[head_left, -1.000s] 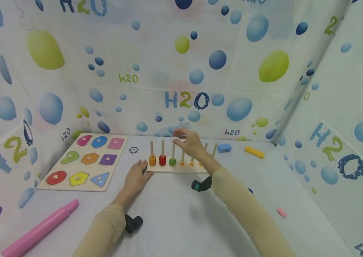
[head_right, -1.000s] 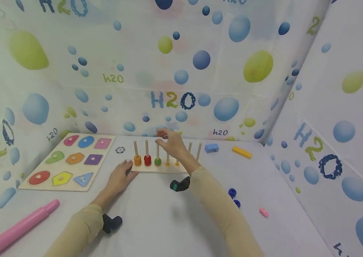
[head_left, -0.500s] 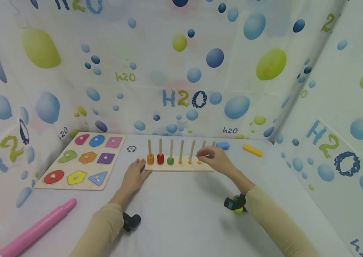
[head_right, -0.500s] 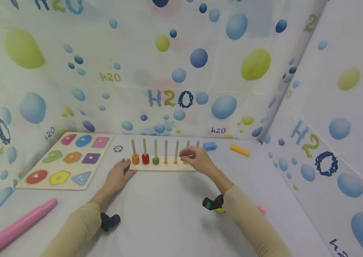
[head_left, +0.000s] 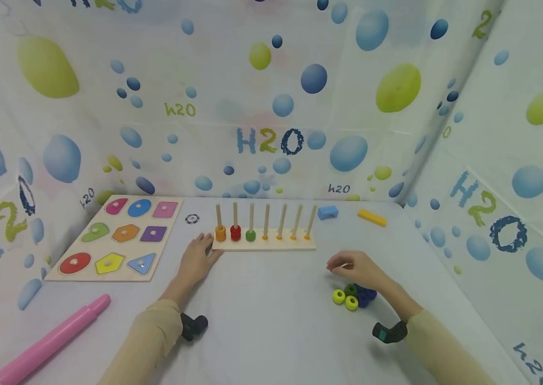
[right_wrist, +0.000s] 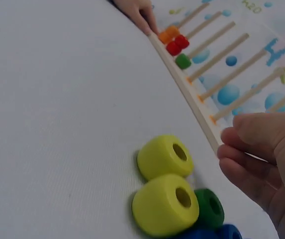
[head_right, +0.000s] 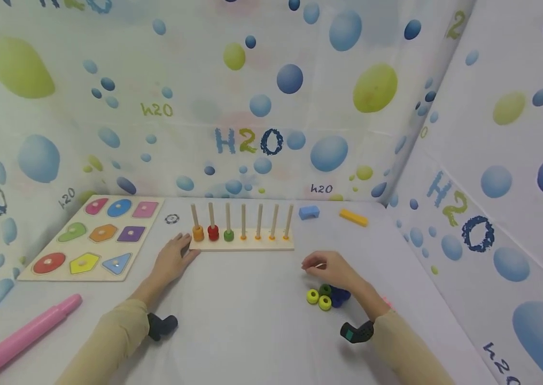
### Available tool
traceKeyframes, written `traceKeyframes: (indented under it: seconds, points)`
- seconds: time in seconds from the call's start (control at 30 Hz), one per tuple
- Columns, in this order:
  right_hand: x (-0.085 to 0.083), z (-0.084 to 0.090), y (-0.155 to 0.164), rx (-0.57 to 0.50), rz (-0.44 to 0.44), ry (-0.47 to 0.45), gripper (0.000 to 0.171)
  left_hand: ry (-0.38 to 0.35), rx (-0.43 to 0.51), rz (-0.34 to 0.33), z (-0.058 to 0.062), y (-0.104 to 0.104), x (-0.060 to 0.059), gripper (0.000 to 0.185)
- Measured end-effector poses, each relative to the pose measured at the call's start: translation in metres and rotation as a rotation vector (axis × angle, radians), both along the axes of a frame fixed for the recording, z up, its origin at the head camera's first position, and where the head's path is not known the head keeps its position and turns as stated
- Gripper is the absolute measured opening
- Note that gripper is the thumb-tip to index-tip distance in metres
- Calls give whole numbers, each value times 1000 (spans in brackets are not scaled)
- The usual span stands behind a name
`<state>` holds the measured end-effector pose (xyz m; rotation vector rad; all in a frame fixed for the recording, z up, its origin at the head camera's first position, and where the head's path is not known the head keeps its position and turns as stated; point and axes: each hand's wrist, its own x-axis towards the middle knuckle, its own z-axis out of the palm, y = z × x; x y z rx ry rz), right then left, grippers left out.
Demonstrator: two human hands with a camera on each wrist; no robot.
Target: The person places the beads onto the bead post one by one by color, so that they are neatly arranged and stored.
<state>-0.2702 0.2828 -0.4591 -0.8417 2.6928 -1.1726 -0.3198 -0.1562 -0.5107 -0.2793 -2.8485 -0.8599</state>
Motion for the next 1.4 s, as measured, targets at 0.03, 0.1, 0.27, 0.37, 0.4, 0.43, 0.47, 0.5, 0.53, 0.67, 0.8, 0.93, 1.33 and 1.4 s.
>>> traceKeyframes:
  seconds: [0.03, 0.1, 0.27, 0.37, 0.4, 0.43, 0.47, 0.5, 0.53, 0.67, 0.8, 0.93, 1.33, 1.4]
  points:
    - [2, -2, 5, 5, -6, 12, 13, 0, -2, 0, 0, 0, 0, 63]
    - [7, -5, 14, 19, -13, 21, 13, 0, -5, 2, 1, -1, 0, 62]
    - [18, -7, 29, 103, 10, 27, 17, 2, 1, 5, 3, 0, 1, 62]
    - [24, -7, 35, 144, 44, 31, 20, -6, 0, 4, 2, 1, 1, 62]
    - [26, -6, 37, 149, 56, 32, 21, -8, -1, 6, 2, 1, 1, 62]
    - [26, -6, 38, 156, 68, 36, 22, -9, 2, 8, 2, 1, 1, 61]
    - [27, -5, 38, 164, 75, 38, 23, -8, 5, 9, 2, 1, 0, 62]
    - [28, -4, 39, 172, 79, 42, 24, -6, 7, 8, 2, 1, 0, 61]
    - [28, -4, 39, 179, 80, 44, 25, -6, 13, 7, 1, 2, 0, 61]
    - [31, -6, 36, 200, 70, 30, 25, -11, 11, 10, 0, 2, 0, 62]
    - [30, -9, 30, 163, 26, 30, 25, -11, 2, 18, -2, 1, 1, 62]
    - [25, -5, 22, 72, -29, 68, 26, 3, 14, 10, -2, 1, 0, 62]
    - [1, 6, -15, -136, -130, 195, 30, 18, 16, 7, -1, 2, 0, 62]
    - [-3, 8, -24, -152, -136, 187, 30, 11, 12, 11, -1, 2, 1, 61]
